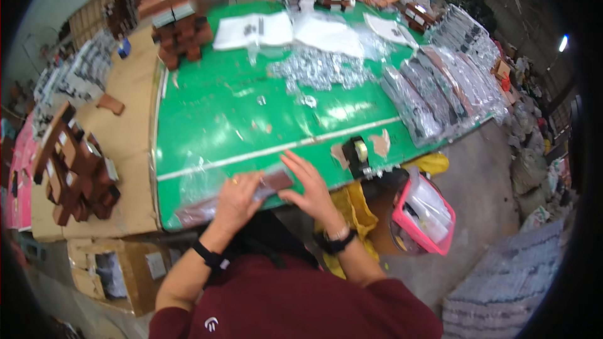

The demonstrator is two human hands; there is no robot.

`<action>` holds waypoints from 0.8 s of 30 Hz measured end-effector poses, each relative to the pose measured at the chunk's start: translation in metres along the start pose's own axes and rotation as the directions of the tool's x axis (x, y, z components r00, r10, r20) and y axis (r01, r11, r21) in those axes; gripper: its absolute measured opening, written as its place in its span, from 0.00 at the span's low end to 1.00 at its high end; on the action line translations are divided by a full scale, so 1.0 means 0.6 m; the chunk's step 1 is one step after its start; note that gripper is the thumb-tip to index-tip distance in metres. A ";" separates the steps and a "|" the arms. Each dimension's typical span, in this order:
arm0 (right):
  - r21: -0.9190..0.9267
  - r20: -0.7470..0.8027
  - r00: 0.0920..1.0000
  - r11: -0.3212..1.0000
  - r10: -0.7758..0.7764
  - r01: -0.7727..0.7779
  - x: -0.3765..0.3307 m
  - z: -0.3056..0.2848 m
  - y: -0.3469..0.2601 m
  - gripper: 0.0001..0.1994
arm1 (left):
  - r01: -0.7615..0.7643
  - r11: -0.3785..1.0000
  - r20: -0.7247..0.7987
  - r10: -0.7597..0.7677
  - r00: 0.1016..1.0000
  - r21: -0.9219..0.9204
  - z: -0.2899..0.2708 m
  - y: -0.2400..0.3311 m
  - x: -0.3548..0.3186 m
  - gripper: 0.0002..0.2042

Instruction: Packing wooden components and hardware into plastic bags and sealing them with tape.

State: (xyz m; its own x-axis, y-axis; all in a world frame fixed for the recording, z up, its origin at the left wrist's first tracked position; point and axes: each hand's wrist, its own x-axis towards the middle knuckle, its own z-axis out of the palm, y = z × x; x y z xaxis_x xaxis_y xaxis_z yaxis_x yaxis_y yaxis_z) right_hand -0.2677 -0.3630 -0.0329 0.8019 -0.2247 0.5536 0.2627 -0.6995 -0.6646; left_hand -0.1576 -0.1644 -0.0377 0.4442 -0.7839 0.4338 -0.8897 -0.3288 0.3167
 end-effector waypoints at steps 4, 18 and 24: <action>0.002 -0.210 0.967 0.990 0.141 -0.143 -0.072 -0.014 0.003 0.27 | -0.014 1.000 0.025 0.014 1.000 0.003 0.002 0.010 -0.015 0.33; -0.121 -0.587 0.764 0.904 0.267 -0.409 -0.168 -0.211 0.112 0.33 | -0.049 0.983 -0.077 0.036 0.996 -0.178 0.040 0.052 0.086 0.31; -0.126 -0.472 0.837 0.918 0.277 -0.375 -0.151 -0.226 0.134 0.43 | -0.074 0.979 -0.069 0.062 0.996 -0.192 0.058 0.075 0.131 0.30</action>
State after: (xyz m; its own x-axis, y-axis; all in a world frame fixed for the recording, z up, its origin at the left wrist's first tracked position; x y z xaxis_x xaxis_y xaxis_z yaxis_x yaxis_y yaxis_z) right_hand -0.3920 -0.4909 -0.0683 0.4908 -0.7020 0.5160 -0.1270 -0.6436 -0.7547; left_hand -0.1661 -0.2591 -0.0186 0.3947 -0.7644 0.5098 -0.8831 -0.1624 0.4402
